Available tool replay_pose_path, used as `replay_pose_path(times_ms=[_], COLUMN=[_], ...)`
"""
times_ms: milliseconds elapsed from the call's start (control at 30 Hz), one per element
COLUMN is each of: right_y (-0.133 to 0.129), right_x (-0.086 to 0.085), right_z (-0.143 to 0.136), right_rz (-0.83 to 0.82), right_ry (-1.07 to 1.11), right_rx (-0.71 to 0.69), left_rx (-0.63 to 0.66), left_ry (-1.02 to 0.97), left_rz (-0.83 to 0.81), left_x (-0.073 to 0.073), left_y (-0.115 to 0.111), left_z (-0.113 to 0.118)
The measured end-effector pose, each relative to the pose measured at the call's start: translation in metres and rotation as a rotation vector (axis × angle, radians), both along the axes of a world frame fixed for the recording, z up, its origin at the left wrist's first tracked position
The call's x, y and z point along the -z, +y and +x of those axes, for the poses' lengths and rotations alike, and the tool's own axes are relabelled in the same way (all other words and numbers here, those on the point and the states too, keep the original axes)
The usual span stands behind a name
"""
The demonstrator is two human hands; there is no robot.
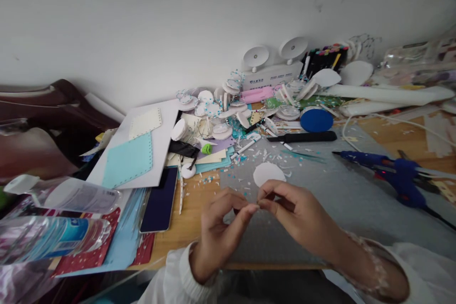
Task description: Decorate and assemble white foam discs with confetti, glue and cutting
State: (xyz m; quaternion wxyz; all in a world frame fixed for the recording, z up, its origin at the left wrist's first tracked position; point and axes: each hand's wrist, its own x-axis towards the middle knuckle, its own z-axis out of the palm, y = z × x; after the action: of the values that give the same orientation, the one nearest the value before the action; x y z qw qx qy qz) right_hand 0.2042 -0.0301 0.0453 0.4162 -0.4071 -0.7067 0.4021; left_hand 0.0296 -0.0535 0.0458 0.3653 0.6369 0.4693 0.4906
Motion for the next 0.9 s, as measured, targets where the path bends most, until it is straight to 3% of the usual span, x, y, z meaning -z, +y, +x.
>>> replay_pose_path(times_ms=[133,233,300,367,533,633,800,900], right_y=[-0.004,-0.004,-0.003,-0.001,0.007,0.014,0.015,0.008], right_x=[0.007,0.004,0.001,-0.001,-0.007,-0.009,-0.010,-0.005], right_z=[0.003,0.013,0.020,0.025,0.031,0.032,0.029,0.025], right_rz=[0.577,0.911,0.983,0.810,0.038,-0.241,-0.335,-0.058], right_ry=[-0.138,-0.331,-0.360,-0.293,-0.134,-0.123,-0.244,-0.342], right_rx=[0.077,-0.066,-0.177,-0.256,-0.384,-0.460,-0.479,-0.385], left_rx=[-0.066,0.011,0.067,0.086,0.098,0.096,0.060,0.046], left_ry=[-0.261,-0.454,-0.470,-0.383,-0.171,-0.145,-0.077,-0.109], left_rz=[-0.432,-0.764,-0.850,-0.793,-0.548,-0.477,-0.453,-0.508], left_x=[0.002,0.005,0.005,0.002,-0.013,-0.017,-0.013,-0.008], left_y=[0.004,0.007,0.008,0.008,0.007,0.006,0.001,0.001], left_z=[0.011,0.011,0.008,0.004,-0.002,-0.001,0.001,0.004])
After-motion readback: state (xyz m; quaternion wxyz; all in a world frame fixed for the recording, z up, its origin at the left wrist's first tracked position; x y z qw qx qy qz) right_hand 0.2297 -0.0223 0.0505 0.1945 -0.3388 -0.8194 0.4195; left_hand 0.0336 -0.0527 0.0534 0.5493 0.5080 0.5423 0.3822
